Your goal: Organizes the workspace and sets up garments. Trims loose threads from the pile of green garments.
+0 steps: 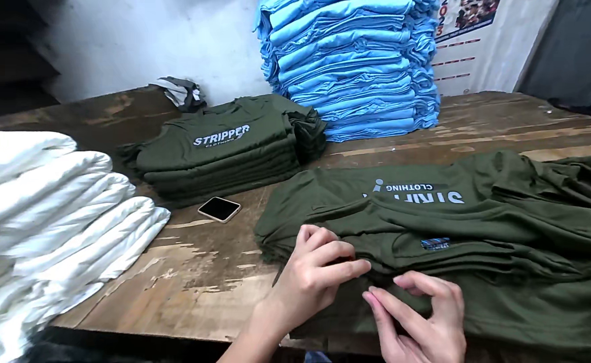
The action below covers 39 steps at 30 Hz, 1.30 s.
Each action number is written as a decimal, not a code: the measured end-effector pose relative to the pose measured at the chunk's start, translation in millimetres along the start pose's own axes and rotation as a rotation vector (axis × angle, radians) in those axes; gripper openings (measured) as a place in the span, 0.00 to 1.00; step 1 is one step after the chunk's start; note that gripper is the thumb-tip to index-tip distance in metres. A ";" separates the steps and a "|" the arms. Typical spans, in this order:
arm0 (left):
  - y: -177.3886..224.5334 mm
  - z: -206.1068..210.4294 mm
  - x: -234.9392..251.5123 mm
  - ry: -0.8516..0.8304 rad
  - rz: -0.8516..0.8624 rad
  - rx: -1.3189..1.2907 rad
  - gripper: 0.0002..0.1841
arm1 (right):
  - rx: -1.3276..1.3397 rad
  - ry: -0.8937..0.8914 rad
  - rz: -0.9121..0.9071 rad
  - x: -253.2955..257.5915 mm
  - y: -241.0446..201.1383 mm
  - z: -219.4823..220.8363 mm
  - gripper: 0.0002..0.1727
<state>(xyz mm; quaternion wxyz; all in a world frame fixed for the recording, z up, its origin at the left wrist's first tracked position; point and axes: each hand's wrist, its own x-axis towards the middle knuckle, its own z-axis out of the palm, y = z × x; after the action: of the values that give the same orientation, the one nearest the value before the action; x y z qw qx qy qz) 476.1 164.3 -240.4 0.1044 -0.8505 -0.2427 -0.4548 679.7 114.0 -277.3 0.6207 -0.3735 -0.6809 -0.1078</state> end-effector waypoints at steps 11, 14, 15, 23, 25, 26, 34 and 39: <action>17.3 -2.5 40.6 0.022 -0.511 -0.087 0.09 | -0.203 -0.160 0.097 35.5 15.8 -9.8 0.16; 29.2 -7.2 70.7 -0.351 -0.868 -0.267 0.16 | 0.011 -0.002 -0.063 32.0 16.1 1.2 0.02; 29.6 -5.8 75.2 -0.403 -0.937 -0.348 0.14 | 0.085 0.034 -0.054 30.3 16.6 3.3 0.02; 28.5 2.1 66.1 -0.144 -1.107 -0.730 0.04 | 0.183 -0.093 0.385 41.3 13.9 1.0 0.16; 29.1 0.2 66.3 -0.172 -1.059 -0.686 0.04 | 0.219 0.000 0.332 38.6 14.5 6.3 0.08; 30.2 -1.6 66.8 -0.182 -1.014 -0.636 0.03 | 0.275 0.062 0.324 36.2 15.1 7.0 0.06; 41.4 -14.2 69.4 -0.109 -0.374 0.190 0.11 | 0.528 0.236 0.369 32.0 13.3 -2.0 0.06; 34.5 -34.1 82.4 -0.136 -0.367 0.274 0.12 | 0.383 -0.018 0.387 35.5 13.7 -4.5 0.27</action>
<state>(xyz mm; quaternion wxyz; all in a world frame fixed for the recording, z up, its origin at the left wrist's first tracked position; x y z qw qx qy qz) 507.6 147.3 -151.7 0.1176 -0.7987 -0.4592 -0.3707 693.7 134.1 -247.9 0.6829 -0.3735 -0.6104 0.1470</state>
